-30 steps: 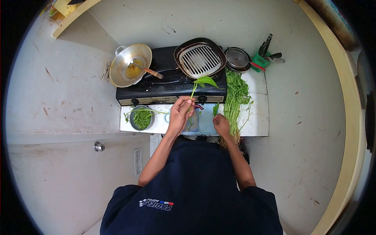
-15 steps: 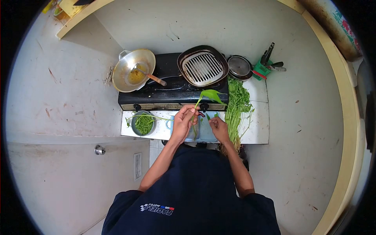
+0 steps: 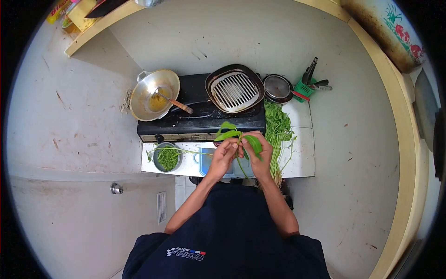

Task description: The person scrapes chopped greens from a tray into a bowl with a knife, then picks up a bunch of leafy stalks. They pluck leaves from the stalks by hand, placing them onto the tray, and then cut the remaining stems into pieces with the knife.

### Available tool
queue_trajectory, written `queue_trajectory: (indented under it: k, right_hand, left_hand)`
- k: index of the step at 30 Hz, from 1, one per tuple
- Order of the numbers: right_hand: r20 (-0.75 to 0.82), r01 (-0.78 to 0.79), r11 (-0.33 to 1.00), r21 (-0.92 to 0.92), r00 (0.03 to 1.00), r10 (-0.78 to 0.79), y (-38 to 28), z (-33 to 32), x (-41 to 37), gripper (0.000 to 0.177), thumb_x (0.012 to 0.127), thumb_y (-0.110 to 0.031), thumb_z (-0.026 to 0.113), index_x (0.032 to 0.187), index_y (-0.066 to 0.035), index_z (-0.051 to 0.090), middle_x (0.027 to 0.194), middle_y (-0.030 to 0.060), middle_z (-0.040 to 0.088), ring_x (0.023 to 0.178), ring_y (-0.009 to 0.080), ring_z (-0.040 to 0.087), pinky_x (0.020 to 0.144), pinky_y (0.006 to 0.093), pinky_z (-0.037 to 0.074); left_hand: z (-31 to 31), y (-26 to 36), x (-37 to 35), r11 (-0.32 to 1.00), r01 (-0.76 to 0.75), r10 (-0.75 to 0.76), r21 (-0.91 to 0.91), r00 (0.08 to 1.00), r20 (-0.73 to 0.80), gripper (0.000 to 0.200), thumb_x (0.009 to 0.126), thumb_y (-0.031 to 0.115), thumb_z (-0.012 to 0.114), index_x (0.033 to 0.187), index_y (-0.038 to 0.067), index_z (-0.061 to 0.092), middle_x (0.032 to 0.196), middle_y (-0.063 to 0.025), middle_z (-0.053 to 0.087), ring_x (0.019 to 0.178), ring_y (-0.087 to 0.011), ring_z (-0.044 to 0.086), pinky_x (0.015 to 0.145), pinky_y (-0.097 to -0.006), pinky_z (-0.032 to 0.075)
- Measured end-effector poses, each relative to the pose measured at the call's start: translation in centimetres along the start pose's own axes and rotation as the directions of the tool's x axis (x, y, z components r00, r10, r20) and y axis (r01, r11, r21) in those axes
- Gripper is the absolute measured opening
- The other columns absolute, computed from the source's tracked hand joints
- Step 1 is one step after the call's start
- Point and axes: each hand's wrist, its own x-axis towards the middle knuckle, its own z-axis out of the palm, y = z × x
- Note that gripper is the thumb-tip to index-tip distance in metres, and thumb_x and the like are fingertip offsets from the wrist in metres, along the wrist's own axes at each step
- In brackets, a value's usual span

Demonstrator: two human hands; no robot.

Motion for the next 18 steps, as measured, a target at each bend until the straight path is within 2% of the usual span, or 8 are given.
queue_trajectory:
  k: [1,4,5,6,8,11,14,18]
  right_hand:
    - [-0.023,-0.153,0.984,0.090,0.988,0.155,-0.4,-0.1,-0.4,0.014,0.092,-0.004,0.069,0.103,0.004,0.067,0.101,0.0087,0.062,0.090,0.0132,0.060,0.080,0.0275,0.048]
    - [0.011,-0.120,0.980,0.158,0.993,0.120,-0.3,-0.3,-0.8,0.013,0.093,-0.004,0.068,0.103,0.004,0.066,0.101,0.0090,0.063,0.088,0.0128,0.060,0.079,0.0277,0.049]
    - [-0.011,-0.052,0.997,0.060,0.999,0.053,0.0,-0.4,-0.7,0.014,0.093,-0.004,0.069,0.103,0.004,0.066,0.099,0.0090,0.063,0.085,0.0121,0.061,0.075,0.0272,0.049]
    - [-0.003,-0.105,0.990,0.094,0.994,0.105,-0.3,-0.3,-0.7,0.014,0.092,-0.005,0.070,0.103,0.004,0.066,0.099,0.0090,0.063,0.085,0.0124,0.061,0.074,0.0272,0.049]
    - [0.017,-0.210,0.964,0.161,0.977,0.210,-1.2,0.0,-0.6,0.015,0.091,-0.005,0.071,0.102,0.004,0.067,0.099,0.0090,0.063,0.085,0.0131,0.062,0.073,0.0272,0.049]
    - [-0.002,-0.091,0.996,-0.005,0.996,0.091,-2.3,0.3,-0.1,0.012,0.091,-0.004,0.071,0.098,0.004,0.065,0.099,0.0079,0.062,0.076,0.0124,0.061,0.068,0.0250,0.049]
    - [-0.006,0.111,0.973,-0.204,0.993,-0.115,-1.5,0.2,0.2,0.010,0.091,-0.005,0.072,0.095,0.002,0.067,0.098,0.0080,0.062,0.083,0.0125,0.061,0.073,0.0251,0.049]
    - [0.012,0.087,0.985,-0.150,0.996,-0.086,-0.4,-0.2,0.0,0.011,0.090,-0.004,0.073,0.097,0.001,0.068,0.098,0.0077,0.060,0.088,0.0133,0.060,0.076,0.0254,0.048]
  left_hand:
    - [0.3,0.1,0.0,1.000,0.005,-0.005,-0.004,1.000,-0.012,0.020,0.107,0.017,0.049,0.119,0.002,0.056,0.096,-0.0042,0.060,0.087,-0.0122,0.056,0.081,-0.0277,0.047]
    - [0.3,0.1,-0.1,0.997,-0.010,0.012,0.071,1.000,-0.024,0.021,0.107,0.017,0.050,0.121,0.003,0.054,0.094,-0.0039,0.060,0.087,-0.0113,0.056,0.079,-0.0276,0.046]
    - [0.2,0.1,-0.2,0.992,-0.009,0.013,0.125,0.999,-0.035,0.021,0.107,0.017,0.050,0.121,0.003,0.053,0.094,-0.0039,0.060,0.086,-0.0112,0.056,0.078,-0.0276,0.046]
    - [0.2,0.3,-0.2,0.984,-0.005,0.014,0.178,0.999,-0.046,0.021,0.107,0.017,0.051,0.121,0.003,0.053,0.093,-0.0039,0.060,0.086,-0.0110,0.056,0.078,-0.0276,0.047]
    - [0.6,0.5,-0.1,0.986,-0.051,0.055,0.159,0.998,-0.023,0.022,0.105,0.016,0.054,0.123,0.004,0.053,0.096,-0.0044,0.063,0.086,-0.0114,0.059,0.074,-0.0258,0.045]
    - [0.5,0.5,-0.1,0.990,-0.070,0.075,0.119,0.996,-0.038,0.023,0.103,0.014,0.057,0.123,0.004,0.053,0.103,-0.0061,0.066,0.087,-0.0119,0.061,0.074,-0.0256,0.046]
    - [0.2,-0.1,0.2,0.990,-0.109,0.115,0.086,0.991,-0.064,0.019,0.103,0.012,0.057,0.120,0.004,0.053,0.103,-0.0053,0.065,0.092,-0.0123,0.061,0.081,-0.0275,0.050]
    - [0.7,-0.1,0.7,0.983,-0.176,0.179,0.045,0.979,-0.096,0.017,0.102,0.012,0.059,0.117,0.006,0.054,0.102,-0.0051,0.063,0.095,-0.0121,0.060,0.085,-0.0287,0.050]
